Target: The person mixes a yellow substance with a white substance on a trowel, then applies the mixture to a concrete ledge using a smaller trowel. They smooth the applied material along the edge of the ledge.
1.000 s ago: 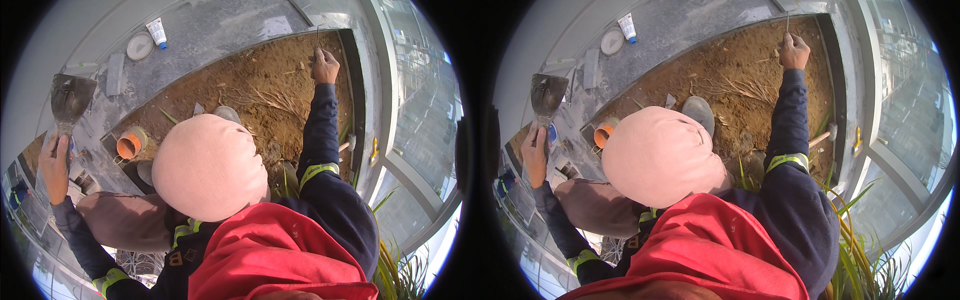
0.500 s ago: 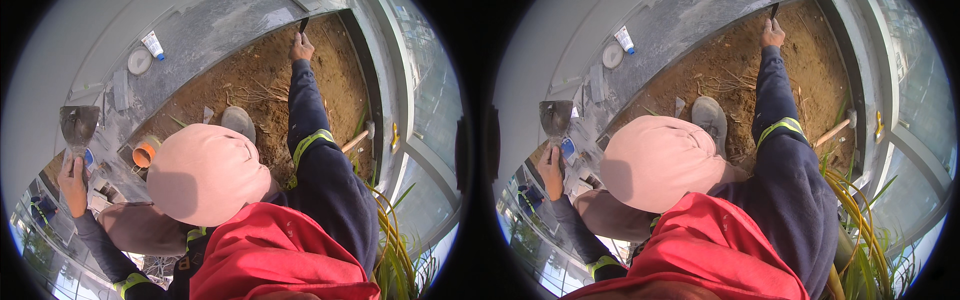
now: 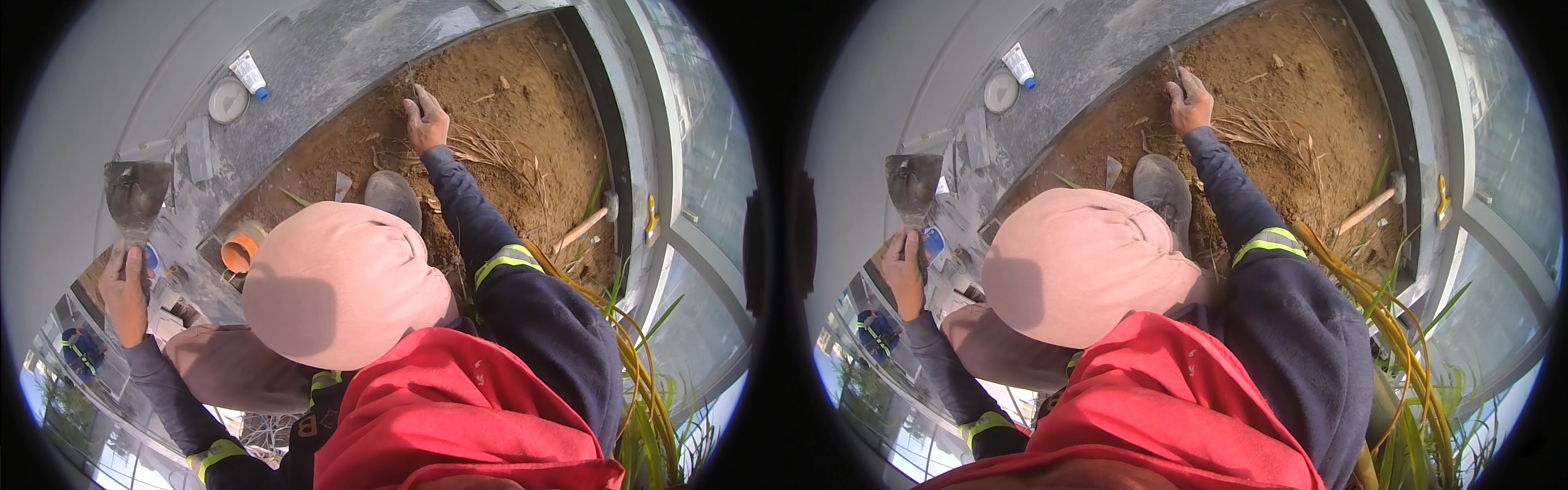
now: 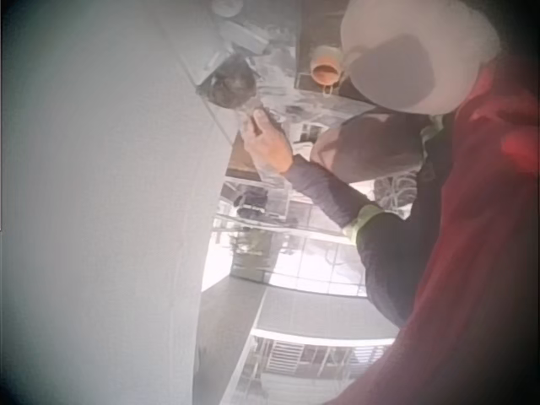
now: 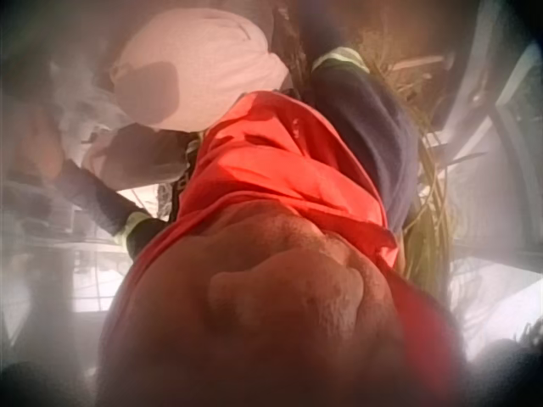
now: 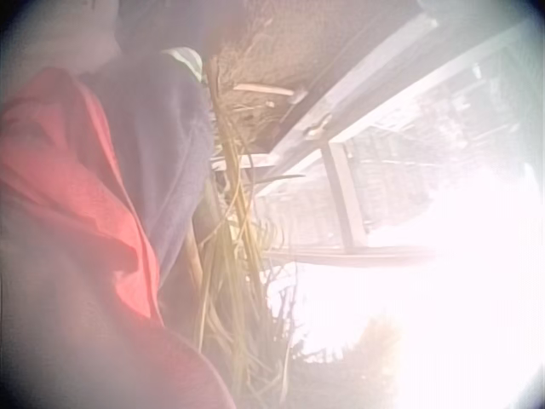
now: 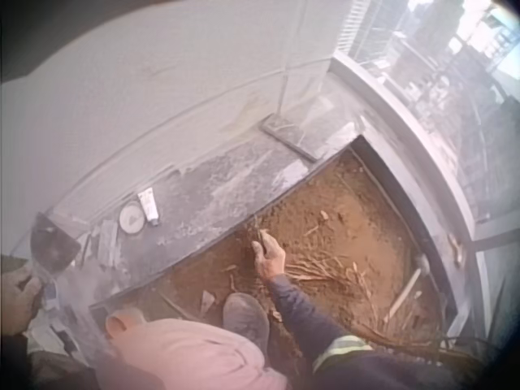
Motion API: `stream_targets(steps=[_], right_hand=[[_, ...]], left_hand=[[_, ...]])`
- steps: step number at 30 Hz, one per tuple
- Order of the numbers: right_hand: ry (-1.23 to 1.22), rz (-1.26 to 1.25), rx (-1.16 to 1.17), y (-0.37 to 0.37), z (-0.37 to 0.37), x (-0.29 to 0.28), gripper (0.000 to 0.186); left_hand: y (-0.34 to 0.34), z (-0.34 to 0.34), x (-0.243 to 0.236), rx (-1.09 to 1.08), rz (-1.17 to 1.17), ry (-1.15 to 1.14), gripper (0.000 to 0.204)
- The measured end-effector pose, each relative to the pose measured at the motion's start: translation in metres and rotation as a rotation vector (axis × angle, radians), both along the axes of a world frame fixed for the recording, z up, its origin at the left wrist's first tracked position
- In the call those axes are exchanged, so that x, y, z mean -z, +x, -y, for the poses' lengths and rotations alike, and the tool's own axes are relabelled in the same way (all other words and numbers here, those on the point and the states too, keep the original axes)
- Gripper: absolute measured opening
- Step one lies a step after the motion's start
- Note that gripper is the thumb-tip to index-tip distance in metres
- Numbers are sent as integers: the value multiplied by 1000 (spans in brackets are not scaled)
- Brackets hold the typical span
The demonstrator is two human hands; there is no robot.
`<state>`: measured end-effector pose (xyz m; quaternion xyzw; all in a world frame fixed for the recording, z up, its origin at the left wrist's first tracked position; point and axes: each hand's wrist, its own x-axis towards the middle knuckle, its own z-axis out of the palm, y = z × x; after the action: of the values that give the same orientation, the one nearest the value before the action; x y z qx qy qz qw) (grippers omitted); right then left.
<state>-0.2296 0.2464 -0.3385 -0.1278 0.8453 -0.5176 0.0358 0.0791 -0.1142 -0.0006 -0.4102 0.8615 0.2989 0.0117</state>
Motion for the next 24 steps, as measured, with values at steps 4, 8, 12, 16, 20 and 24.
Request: stream_targets(steps=[4,8,12,16,20,24], right_hand=[[92,-34,-192,32,5,-11,38],[36,1,-359,45,-6,-40,40],[120,-4,-433,43,-3,-62,40],[133,-29,-391,30,14,-77,30],[116,33,-260,34,43,-115,30],[167,109,-277,49,83,-135,32]], left_hand=[[2,0,-2,-3,17,-50,35],[6,4,-1,-58,-10,-9,37],[21,10,-6,-250,-82,129,43],[40,24,8,-224,-142,130,51],[78,47,34,-206,-357,63,57],[150,40,55,-218,-356,-138,52]])
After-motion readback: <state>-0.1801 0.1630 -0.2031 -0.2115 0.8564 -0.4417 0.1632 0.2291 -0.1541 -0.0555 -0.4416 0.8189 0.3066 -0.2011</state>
